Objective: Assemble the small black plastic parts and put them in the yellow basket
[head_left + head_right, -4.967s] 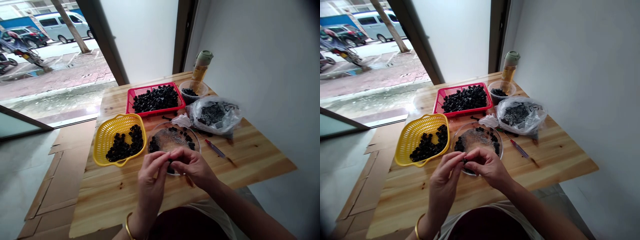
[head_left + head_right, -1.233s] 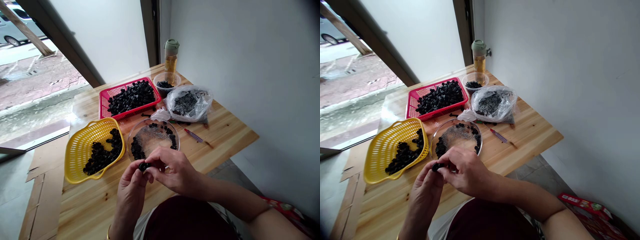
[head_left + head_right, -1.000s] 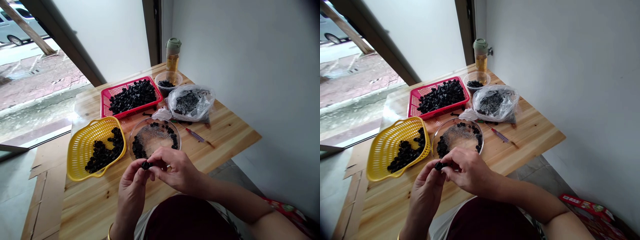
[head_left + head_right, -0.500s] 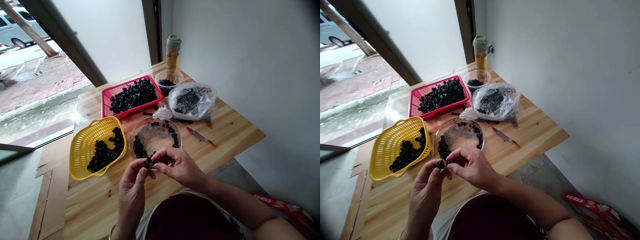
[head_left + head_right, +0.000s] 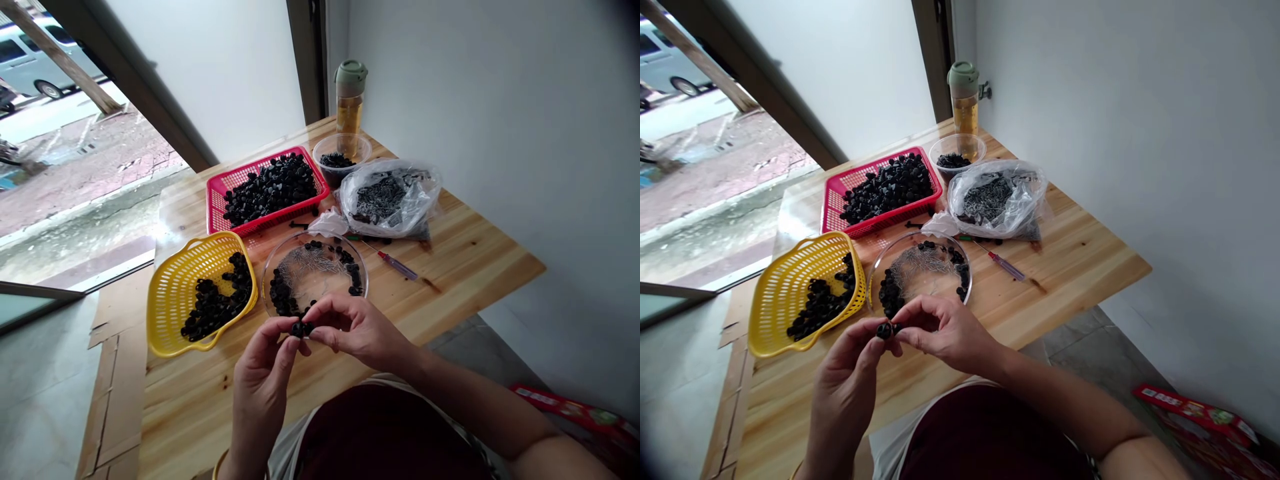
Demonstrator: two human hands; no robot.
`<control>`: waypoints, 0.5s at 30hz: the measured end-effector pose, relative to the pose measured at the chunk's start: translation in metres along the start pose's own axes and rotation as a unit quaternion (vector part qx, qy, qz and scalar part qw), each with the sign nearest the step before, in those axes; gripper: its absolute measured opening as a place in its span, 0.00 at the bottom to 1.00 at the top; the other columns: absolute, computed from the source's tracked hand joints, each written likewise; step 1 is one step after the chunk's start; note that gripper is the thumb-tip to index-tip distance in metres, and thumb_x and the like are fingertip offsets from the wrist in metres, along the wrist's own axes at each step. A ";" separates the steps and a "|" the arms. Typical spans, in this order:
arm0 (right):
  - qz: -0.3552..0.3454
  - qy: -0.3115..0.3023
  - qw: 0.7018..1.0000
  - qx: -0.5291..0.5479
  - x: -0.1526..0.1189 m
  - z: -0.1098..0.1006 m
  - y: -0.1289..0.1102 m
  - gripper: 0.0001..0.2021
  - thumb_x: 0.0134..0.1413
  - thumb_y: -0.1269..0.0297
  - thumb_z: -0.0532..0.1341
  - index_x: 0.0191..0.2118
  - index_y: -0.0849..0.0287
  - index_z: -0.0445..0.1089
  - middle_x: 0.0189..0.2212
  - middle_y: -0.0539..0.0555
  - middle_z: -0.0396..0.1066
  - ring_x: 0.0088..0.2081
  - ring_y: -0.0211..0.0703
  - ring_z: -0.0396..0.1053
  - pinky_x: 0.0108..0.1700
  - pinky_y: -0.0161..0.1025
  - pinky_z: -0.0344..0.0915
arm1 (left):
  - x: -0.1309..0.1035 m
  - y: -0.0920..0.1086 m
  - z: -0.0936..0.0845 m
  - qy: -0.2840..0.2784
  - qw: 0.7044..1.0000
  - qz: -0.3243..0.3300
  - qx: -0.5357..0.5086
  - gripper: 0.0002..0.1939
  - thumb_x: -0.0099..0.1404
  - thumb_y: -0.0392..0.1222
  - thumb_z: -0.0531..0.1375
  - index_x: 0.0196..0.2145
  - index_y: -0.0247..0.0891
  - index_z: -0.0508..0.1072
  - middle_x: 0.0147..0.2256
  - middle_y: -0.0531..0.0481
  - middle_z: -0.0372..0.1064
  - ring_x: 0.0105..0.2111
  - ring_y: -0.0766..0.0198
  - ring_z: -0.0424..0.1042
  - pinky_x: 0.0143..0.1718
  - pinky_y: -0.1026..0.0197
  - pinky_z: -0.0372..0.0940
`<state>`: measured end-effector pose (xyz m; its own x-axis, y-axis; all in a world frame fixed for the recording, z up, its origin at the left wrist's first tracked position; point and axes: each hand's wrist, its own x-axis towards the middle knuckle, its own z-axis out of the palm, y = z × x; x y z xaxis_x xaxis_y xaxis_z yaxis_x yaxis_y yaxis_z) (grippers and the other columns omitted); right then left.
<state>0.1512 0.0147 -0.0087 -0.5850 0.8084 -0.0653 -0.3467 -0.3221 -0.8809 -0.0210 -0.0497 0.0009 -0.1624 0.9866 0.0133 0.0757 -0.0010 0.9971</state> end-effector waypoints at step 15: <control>0.028 -0.009 0.999 0.024 0.001 -0.006 -0.001 0.19 0.52 0.52 0.74 0.40 0.60 0.75 0.25 0.46 0.70 0.25 0.31 0.63 0.27 0.30 0.60 | 0.001 0.020 -0.002 -0.005 0.996 -0.050 0.067 0.11 0.67 0.48 0.68 0.42 0.40 0.81 0.32 0.48 0.78 0.31 0.61 0.77 0.35 0.62 0.75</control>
<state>0.1554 0.0183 -0.0103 -0.6176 0.7796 -0.1040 -0.3474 -0.3890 -0.8532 -0.0215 -0.0490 0.0214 -0.1658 0.9823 -0.0866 0.1914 0.1182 0.9744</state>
